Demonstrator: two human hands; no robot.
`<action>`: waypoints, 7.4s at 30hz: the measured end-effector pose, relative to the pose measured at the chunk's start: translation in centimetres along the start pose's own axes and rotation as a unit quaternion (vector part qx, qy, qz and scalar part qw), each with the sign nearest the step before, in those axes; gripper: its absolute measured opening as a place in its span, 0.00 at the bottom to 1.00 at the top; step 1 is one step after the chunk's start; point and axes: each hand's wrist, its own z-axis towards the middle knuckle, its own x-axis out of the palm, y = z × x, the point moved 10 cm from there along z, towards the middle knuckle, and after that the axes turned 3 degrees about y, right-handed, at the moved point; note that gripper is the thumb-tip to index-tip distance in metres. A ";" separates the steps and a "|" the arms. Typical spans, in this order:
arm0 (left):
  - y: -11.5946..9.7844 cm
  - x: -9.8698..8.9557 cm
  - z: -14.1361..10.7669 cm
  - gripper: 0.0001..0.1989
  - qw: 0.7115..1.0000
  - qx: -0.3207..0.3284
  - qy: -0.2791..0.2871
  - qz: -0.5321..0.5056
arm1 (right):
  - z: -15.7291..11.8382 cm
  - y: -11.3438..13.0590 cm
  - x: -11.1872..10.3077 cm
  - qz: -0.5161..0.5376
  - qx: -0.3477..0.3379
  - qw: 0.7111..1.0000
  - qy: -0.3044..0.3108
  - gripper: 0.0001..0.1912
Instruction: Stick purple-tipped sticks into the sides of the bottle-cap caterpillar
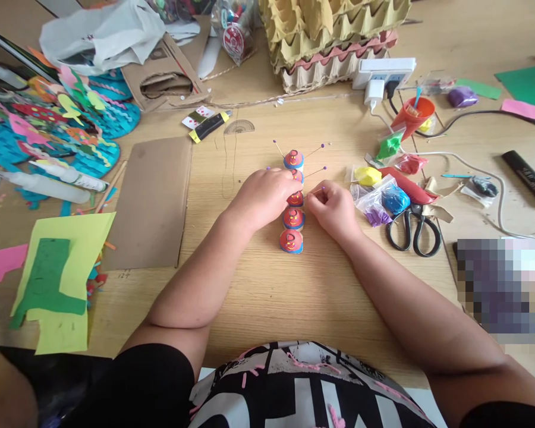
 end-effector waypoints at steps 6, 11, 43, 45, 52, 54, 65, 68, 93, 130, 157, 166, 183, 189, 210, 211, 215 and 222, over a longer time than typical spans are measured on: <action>0.1 0.0 -0.1 0.09 1.000 0.003 -0.003 -0.011 | 0.0 0.2 -0.4 0.010 -0.002 1.000 -0.006 0.06; 0.2 0.0 -0.2 0.09 1.000 0.011 -0.005 -0.013 | 0.1 0.1 -0.5 0.019 0.001 1.000 -0.003 0.05; 0.5 0.1 -0.3 0.09 1.000 0.009 0.001 -0.020 | 0.4 -0.9 -0.2 0.085 0.024 0.995 0.042 0.06; 0.5 0.1 -0.3 0.10 1.000 0.011 -0.001 -0.021 | 0.5 -1.0 -0.1 0.091 0.025 0.995 0.042 0.06; 0.6 0.2 -0.3 0.10 1.000 0.011 -0.005 -0.023 | 0.4 -0.6 -0.1 0.077 0.014 0.996 0.040 0.07; 0.6 0.2 -0.2 0.09 1.000 0.010 -0.005 -0.025 | 0.4 -0.5 -0.2 0.050 0.009 0.998 0.033 0.07; 1.1 0.1 -0.3 0.11 1.000 0.007 -0.007 -0.023 | 0.3 -0.3 -0.2 0.024 0.012 0.999 0.033 0.06; 1.3 0.1 -0.3 0.11 1.000 0.006 -0.009 -0.025 | 0.3 -0.4 -0.1 0.032 0.004 0.999 0.032 0.06; 1.8 -0.5 -0.4 0.15 0.998 0.004 -0.026 -0.064 | 0.4 -1.1 0.5 0.175 0.002 0.983 0.047 0.08; 1.2 -0.1 -0.3 0.09 0.999 0.003 -0.015 -0.031 | 0.0 0.1 0.3 0.076 -0.003 0.997 0.026 0.05; 0.8 0.1 -0.3 0.08 1.000 0.004 -0.011 -0.018 | 0.1 0.1 0.1 0.017 -0.015 1.000 0.018 0.06; 0.7 -0.1 -0.4 0.10 1.000 0.005 -0.010 -0.018 | 0.2 0.2 -0.1 0.044 0.000 0.998 0.049 0.06; 0.7 -0.1 -0.3 0.08 1.000 0.011 -0.015 -0.021 | 0.3 -1.1 -0.2 0.179 0.052 0.981 0.058 0.07; 0.8 0.1 -0.3 0.11 1.000 0.008 -0.007 -0.028 | 0.3 -0.9 -0.1 0.218 0.050 0.972 0.071 0.04; 1.5 0.5 -0.8 0.18 0.994 0.022 0.015 -0.102 | 0.4 -0.8 -0.1 0.151 0.015 0.987 0.046 0.03; 1.6 0.5 -0.7 0.17 0.994 0.020 0.017 -0.104 | 0.4 -0.8 -0.2 0.149 0.015 0.988 0.045 0.03; 1.6 0.6 -0.5 0.13 0.993 0.014 0.022 -0.111 | 0.4 -0.8 -0.2 0.136 0.017 0.990 0.045 0.03; 1.5 0.5 -0.4 0.10 0.995 0.006 0.011 -0.101 | 0.3 -0.7 -0.2 0.128 0.014 0.991 0.044 0.02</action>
